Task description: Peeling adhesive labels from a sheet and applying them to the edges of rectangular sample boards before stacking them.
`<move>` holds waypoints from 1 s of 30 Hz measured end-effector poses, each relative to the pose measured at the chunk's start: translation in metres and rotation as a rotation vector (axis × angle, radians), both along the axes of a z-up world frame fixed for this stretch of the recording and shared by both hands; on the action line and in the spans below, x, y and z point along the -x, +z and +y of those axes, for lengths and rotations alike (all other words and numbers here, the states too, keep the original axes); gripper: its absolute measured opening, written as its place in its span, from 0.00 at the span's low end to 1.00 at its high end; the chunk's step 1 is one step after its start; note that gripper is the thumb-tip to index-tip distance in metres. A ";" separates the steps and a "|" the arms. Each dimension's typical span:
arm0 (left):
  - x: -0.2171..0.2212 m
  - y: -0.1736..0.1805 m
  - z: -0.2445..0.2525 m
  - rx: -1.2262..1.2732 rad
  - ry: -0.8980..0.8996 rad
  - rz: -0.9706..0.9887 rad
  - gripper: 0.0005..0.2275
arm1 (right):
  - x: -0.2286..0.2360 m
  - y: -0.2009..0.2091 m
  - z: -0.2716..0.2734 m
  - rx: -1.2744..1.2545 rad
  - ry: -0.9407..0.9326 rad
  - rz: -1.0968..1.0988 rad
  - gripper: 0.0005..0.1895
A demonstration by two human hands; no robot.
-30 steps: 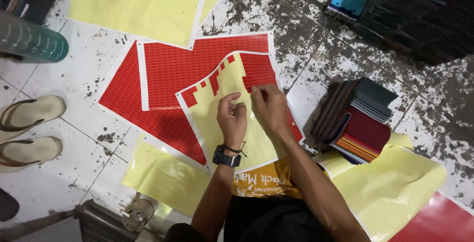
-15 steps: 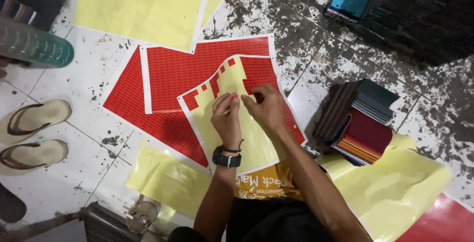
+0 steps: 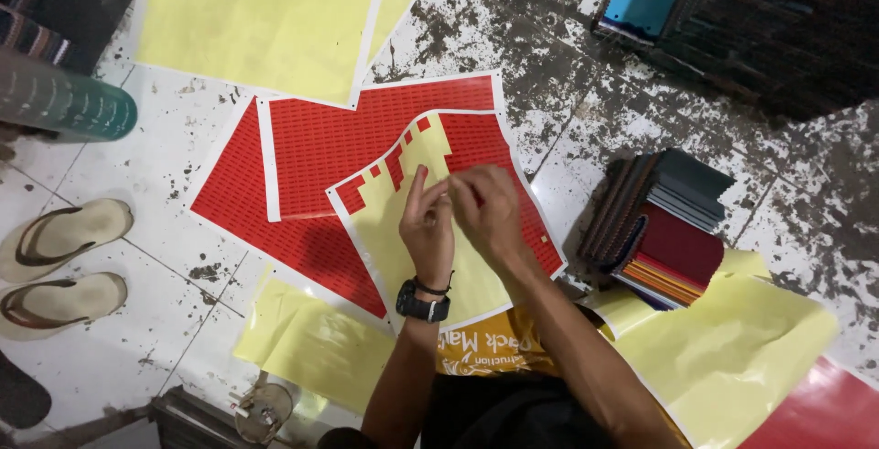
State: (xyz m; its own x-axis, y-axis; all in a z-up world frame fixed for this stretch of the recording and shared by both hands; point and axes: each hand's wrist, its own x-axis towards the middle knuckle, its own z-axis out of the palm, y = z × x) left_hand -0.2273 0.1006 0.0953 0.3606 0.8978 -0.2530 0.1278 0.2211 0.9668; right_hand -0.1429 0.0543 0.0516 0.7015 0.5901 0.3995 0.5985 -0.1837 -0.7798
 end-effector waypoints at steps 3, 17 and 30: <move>0.003 -0.007 0.006 0.067 0.082 -0.013 0.29 | -0.002 -0.015 -0.006 -0.009 0.144 -0.017 0.08; 0.001 -0.031 0.007 0.081 0.152 -0.051 0.40 | -0.028 -0.014 0.008 0.480 -0.038 0.428 0.07; 0.005 -0.021 0.011 0.085 0.152 -0.210 0.36 | -0.016 0.002 0.010 0.118 -0.063 0.147 0.09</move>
State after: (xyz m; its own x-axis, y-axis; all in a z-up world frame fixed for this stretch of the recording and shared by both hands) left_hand -0.2321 0.1117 0.0745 0.2762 0.9243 -0.2635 -0.1143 0.3038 0.9458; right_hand -0.1273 0.0641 0.0535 0.7840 0.5800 0.2212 0.4647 -0.3122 -0.8286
